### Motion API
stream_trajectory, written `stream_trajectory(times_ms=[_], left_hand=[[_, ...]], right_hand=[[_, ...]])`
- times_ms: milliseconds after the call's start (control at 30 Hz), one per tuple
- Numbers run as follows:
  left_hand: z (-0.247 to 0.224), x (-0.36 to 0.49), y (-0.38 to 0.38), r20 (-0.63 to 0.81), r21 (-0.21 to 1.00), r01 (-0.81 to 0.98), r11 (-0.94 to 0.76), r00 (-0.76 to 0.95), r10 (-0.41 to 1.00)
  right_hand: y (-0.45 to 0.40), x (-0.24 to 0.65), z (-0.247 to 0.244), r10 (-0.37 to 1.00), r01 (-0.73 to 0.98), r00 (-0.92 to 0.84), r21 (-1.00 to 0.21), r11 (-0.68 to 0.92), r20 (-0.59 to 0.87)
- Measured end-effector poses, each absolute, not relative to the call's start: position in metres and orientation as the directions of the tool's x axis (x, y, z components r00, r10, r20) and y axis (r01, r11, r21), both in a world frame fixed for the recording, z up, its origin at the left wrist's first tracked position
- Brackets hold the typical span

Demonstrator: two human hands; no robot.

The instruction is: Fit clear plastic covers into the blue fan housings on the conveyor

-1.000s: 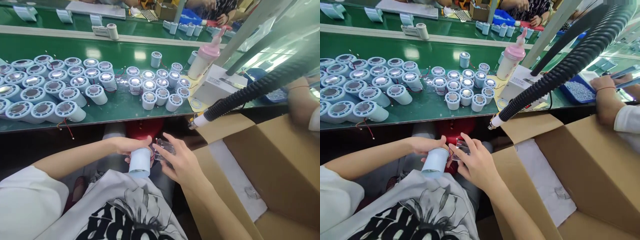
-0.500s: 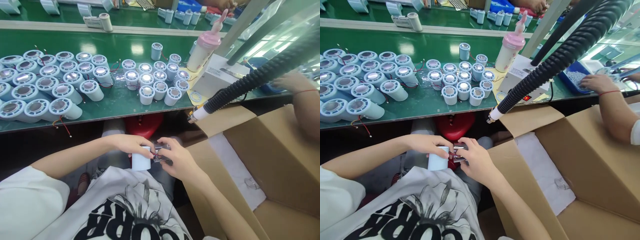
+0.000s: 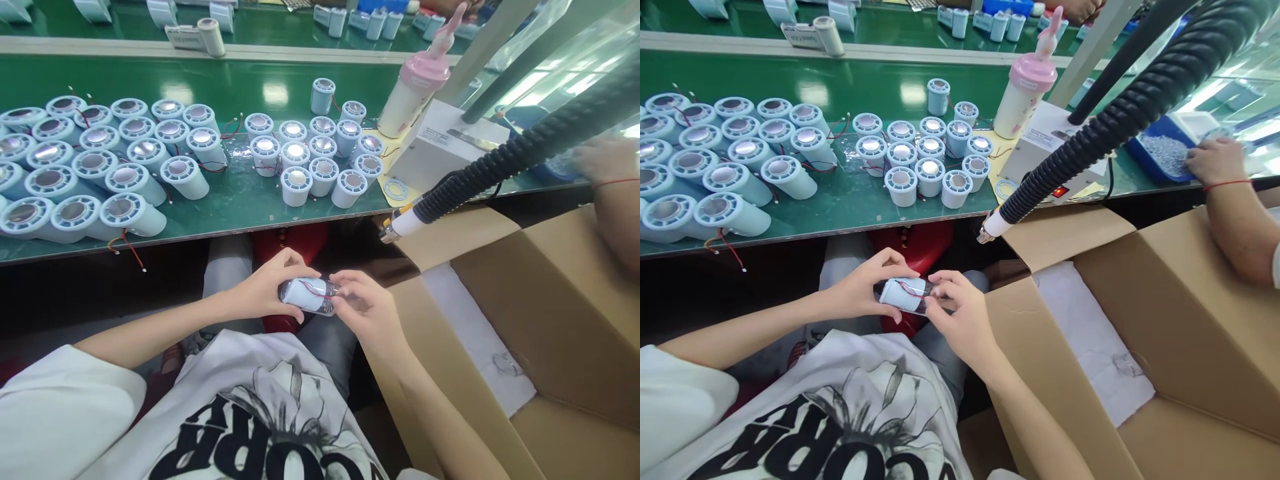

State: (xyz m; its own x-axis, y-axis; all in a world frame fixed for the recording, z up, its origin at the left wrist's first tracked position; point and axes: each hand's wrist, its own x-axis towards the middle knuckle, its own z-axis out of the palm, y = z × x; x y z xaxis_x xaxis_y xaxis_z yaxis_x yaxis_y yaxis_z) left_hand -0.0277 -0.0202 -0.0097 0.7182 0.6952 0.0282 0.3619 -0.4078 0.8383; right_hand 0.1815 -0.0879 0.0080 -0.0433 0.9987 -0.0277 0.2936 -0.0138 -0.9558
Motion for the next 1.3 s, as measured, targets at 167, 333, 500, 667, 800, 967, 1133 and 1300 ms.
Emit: stream_trajectory(times_ms=[167, 333, 500, 667, 800, 967, 1133, 1300], left_hand=[[-0.015, -0.026, -0.021, -0.005, 0.950, 0.198, -0.242, 0.781, 0.624], [-0.006, -0.021, -0.027, -0.198, 0.978, 0.100, 0.183, 0.729, 0.656], [0.002, -0.022, -0.029, -0.281, 0.933, 0.053, 0.357, 0.728, 0.626], [0.006, -0.026, -0.028, -0.224, 0.956, 0.046, 0.291, 0.756, 0.615], [0.009, -0.029, -0.028, -0.174, 0.977, 0.060, 0.204, 0.776, 0.607], [0.012, -0.033, -0.029, -0.124, 0.992, 0.097, 0.076, 0.787, 0.605], [0.011, -0.036, -0.030, -0.077, 0.995, 0.099, -0.002, 0.791, 0.607], [0.011, -0.038, -0.031, -0.039, 0.991, 0.107, -0.075, 0.793, 0.608]], right_hand=[[-0.081, 0.189, 0.005, 0.973, -0.003, 0.022, -0.974, -0.228, -0.228], [-0.079, 0.196, 0.005, 0.989, -0.007, -0.117, -0.996, -0.094, -0.092], [-0.086, 0.201, 0.006, 0.913, 0.397, -0.323, -0.840, 0.369, 0.248], [-0.090, 0.202, 0.002, 0.927, 0.357, -0.318, -0.880, 0.312, 0.199], [-0.091, 0.198, 0.003, 0.948, 0.227, -0.284, -0.950, 0.214, 0.146], [-0.091, 0.195, 0.008, 0.965, 0.136, -0.260, -0.988, 0.077, 0.039], [-0.092, 0.193, 0.011, 0.962, 0.071, -0.267, -0.997, -0.039, -0.056], [-0.092, 0.191, 0.011, 0.941, -0.048, -0.280, -0.977, -0.210, -0.188]])
